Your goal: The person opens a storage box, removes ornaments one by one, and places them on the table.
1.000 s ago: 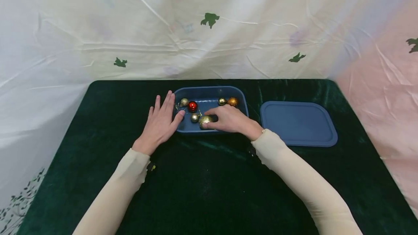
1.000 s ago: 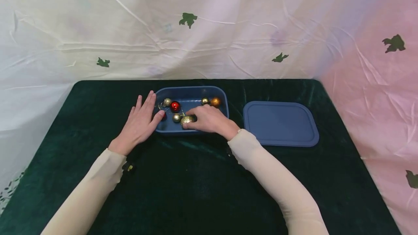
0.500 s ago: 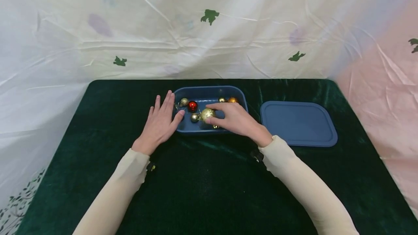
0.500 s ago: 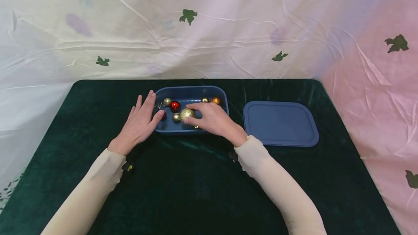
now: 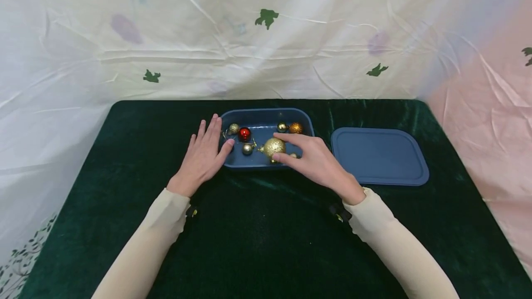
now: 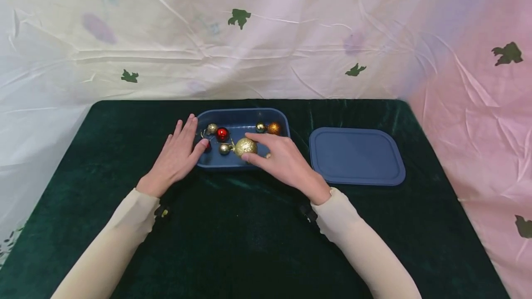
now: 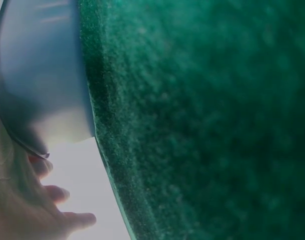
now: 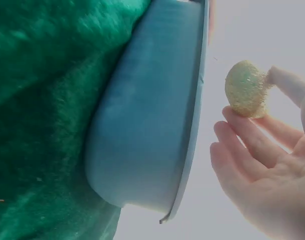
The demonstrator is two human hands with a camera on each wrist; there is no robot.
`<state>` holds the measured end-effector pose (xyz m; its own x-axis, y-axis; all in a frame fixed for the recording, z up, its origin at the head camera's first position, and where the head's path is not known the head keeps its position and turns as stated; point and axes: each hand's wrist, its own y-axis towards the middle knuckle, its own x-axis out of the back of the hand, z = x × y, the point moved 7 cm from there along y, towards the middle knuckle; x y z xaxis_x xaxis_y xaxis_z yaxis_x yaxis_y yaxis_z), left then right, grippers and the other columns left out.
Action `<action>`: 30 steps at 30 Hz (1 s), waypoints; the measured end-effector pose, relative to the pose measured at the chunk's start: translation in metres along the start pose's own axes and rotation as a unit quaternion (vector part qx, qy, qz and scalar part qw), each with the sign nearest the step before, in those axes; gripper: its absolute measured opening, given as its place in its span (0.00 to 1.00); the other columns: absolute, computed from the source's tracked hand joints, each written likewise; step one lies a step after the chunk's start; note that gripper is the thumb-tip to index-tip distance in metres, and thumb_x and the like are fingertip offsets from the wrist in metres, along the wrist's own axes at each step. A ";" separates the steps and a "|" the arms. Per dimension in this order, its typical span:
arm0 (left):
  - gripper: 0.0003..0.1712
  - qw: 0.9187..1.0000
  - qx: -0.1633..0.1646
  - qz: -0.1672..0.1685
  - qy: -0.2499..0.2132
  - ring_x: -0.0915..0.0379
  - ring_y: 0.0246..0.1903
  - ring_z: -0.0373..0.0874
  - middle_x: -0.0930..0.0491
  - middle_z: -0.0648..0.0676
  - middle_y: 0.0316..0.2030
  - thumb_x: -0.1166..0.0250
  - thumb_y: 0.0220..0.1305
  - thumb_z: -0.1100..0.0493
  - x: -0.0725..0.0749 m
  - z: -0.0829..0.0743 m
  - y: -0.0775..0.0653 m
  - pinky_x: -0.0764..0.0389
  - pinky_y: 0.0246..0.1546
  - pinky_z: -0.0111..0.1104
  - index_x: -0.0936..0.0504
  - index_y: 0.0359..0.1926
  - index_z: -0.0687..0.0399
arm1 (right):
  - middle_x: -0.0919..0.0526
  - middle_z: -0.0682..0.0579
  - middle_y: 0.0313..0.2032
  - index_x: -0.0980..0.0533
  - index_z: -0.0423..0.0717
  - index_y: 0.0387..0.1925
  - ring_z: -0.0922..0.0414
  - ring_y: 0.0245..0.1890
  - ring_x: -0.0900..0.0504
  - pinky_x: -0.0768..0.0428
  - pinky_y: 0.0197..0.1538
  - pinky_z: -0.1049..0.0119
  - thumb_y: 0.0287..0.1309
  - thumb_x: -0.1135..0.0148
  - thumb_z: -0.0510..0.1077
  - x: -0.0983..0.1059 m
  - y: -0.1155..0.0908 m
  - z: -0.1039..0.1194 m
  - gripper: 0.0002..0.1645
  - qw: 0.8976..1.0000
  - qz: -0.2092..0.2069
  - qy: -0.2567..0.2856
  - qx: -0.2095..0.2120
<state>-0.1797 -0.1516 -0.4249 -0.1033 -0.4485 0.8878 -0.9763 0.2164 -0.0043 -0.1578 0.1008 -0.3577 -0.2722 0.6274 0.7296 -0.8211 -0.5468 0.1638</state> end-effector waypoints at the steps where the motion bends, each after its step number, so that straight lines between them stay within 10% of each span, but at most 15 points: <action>1: 0.50 1.000 0.001 0.002 0.000 0.72 0.81 0.62 0.68 0.54 0.83 0.67 0.77 0.28 0.000 0.000 0.000 0.59 0.75 0.65 0.64 0.84 0.54 | 0.17 0.49 0.61 0.24 0.52 0.69 0.52 0.45 0.16 0.17 0.49 0.48 0.68 0.33 0.57 0.001 -0.003 0.001 0.32 1.000 -0.005 0.003 0.002; 30: 0.49 0.999 0.016 0.028 -0.017 0.75 0.81 0.60 0.69 0.53 0.83 0.65 0.78 0.29 0.008 -0.004 0.003 0.62 0.74 0.66 0.65 0.84 0.53 | 0.19 0.52 0.63 0.23 0.51 0.67 0.55 0.62 0.20 0.20 0.62 0.51 0.64 0.28 0.53 -0.001 -0.054 0.017 0.31 1.000 -0.005 0.015 0.015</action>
<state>-0.1828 -0.1510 -0.4159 -0.1631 -0.4656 0.8698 -0.9746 0.2134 -0.0685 -0.1048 0.1203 -0.3557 -0.2800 0.6493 0.7071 -0.8085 -0.5566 0.1910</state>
